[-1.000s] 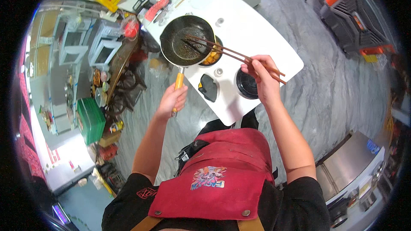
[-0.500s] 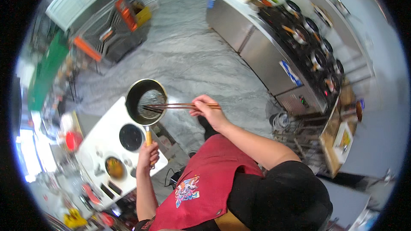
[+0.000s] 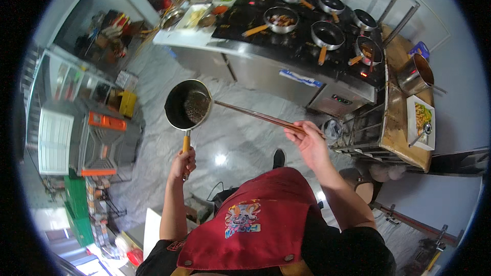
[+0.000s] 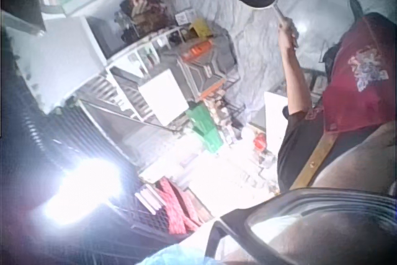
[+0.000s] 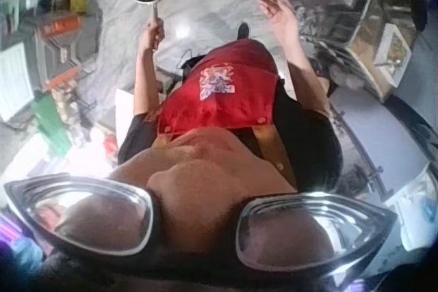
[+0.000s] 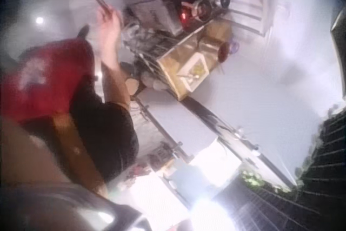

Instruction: The person prepares food in a commercial kitchen. They retrieve noodles from a bag, add them to a container, and stir ingredients in multiple small pans on an induction cooktop using chopsticks and a ladle.

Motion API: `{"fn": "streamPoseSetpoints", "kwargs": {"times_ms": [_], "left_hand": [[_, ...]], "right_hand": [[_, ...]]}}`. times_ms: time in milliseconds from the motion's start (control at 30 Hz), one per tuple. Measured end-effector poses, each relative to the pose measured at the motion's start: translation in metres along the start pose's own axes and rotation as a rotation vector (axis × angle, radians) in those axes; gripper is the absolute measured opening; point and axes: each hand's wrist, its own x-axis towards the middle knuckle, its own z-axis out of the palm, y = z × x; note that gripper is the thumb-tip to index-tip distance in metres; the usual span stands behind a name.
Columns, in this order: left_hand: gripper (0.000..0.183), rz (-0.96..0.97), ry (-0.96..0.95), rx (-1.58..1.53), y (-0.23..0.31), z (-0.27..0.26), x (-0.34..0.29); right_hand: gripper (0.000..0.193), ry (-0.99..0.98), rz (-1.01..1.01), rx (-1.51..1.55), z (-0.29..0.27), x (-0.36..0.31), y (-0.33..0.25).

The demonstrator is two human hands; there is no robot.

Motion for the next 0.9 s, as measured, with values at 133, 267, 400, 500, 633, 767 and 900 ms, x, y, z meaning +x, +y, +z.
{"fn": "streamPoseSetpoints", "kwargs": {"times_ms": [133, 267, 400, 500, 633, 767, 900], "left_hand": [[0.012, 0.063, 0.006, 0.088, 0.093, 0.048, 0.118], [0.010, 0.065, -0.084, 0.134, 0.174, 0.072, 0.228], [0.012, 0.015, -0.130, 0.318, 0.247, 0.096, 0.349], [0.014, -0.027, -0.232, 0.345, 0.289, 0.110, 0.450], [0.014, -0.120, -0.352, 0.421, 0.324, 0.133, 0.567], [0.014, -0.157, -0.439, 0.435, 0.337, 0.150, 0.644], [0.014, -0.214, -0.461, 0.430, 0.348, 0.163, 0.687]], "right_hand": [[0.028, 0.075, -0.201, -0.115, -0.010, 0.066, -0.077], [0.035, 0.152, -0.429, -0.250, 0.020, 0.138, -0.116], [0.033, 0.195, -0.674, -0.644, 0.045, 0.233, -0.109], [0.031, 0.210, -0.843, -1.307, 0.066, 0.329, -0.097], [0.036, 0.191, -0.872, -1.753, 0.084, 0.465, -0.073], [0.042, 0.144, -0.748, -2.045, 0.044, 0.570, -0.043], [0.049, 0.043, -0.540, -2.237, 0.018, 0.616, -0.034]]}}
